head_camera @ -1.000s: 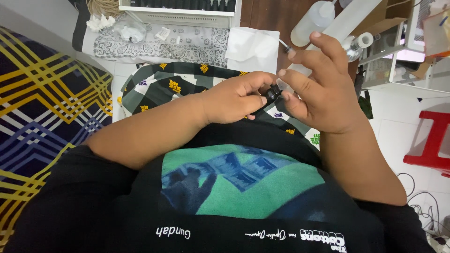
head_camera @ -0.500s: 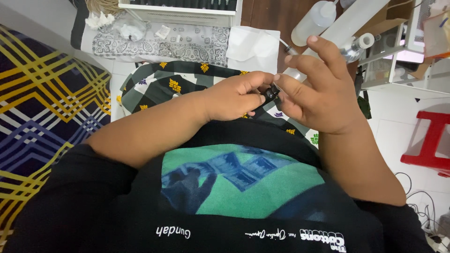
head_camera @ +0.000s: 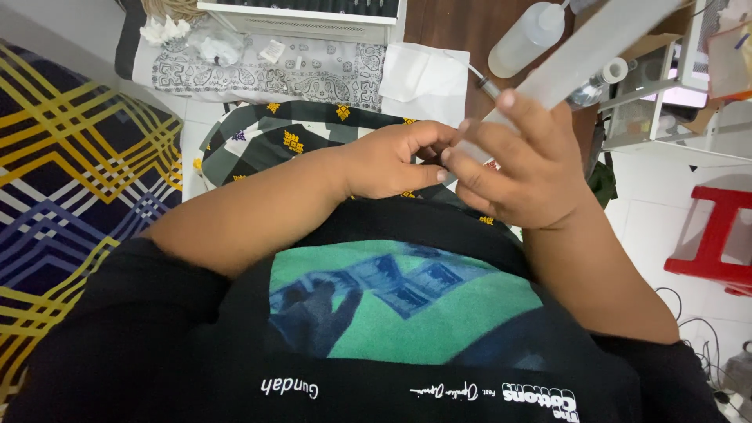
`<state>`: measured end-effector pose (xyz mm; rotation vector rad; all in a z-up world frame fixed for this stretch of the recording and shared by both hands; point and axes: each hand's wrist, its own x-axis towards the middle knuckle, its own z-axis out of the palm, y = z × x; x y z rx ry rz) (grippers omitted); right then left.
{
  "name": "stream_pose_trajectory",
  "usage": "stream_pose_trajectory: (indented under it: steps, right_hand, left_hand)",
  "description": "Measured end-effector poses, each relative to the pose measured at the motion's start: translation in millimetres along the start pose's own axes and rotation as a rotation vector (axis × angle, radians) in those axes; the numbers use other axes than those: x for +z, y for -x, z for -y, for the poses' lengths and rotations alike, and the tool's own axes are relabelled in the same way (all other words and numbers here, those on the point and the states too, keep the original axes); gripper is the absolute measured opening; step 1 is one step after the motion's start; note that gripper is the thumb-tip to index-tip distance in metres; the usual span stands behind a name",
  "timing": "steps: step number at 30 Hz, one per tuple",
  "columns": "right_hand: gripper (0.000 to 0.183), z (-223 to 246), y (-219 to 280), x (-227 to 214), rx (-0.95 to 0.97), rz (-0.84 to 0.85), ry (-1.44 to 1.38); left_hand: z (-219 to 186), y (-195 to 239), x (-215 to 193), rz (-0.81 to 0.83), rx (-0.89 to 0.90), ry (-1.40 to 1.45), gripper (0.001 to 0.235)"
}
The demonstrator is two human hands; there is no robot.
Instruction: Assembling small perfume bottles by attaching sprayers and caps, and using a syringe for filling.
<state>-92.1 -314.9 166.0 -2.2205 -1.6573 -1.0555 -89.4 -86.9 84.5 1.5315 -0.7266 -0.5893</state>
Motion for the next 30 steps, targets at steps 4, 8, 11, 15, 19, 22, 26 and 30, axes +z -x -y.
stream_pose_trajectory:
  steps: [4,8,11,15,19,22,26,30]
  right_hand:
    - [0.012,6,2,5,-0.026,0.04,-0.017]
    - [0.012,6,2,17,-0.039,-0.001,-0.013]
    - [0.024,3,8,21,-0.092,0.034,-0.084]
    - [0.018,-6,10,24,0.084,0.029,-0.281]
    - [0.028,-12,27,28,0.65,-0.291,-0.532]
    - [0.043,-8,22,28,1.085,-0.573,-0.932]
    - [0.033,-19,40,52,1.214,-0.718,-1.105]
    - [0.04,-27,46,74,1.353,-0.662,-1.114]
  left_hand:
    - [16,-1,-3,-0.003,0.034,0.023,0.03]
    - [17,0,-7,0.003,-0.024,0.061,0.03]
    - [26,1,-11,0.019,-0.006,0.072,0.032]
    - [41,-1,-19,0.052,0.046,0.107,0.029]
    - [28,8,-40,-0.028,-0.179,-0.065,0.037]
    - [62,18,-50,-0.158,-0.242,-0.059,0.037]
    - [81,28,-63,-0.258,-0.355,-0.022,0.035]
    - [101,34,-71,-0.459,-0.448,-0.001,0.035]
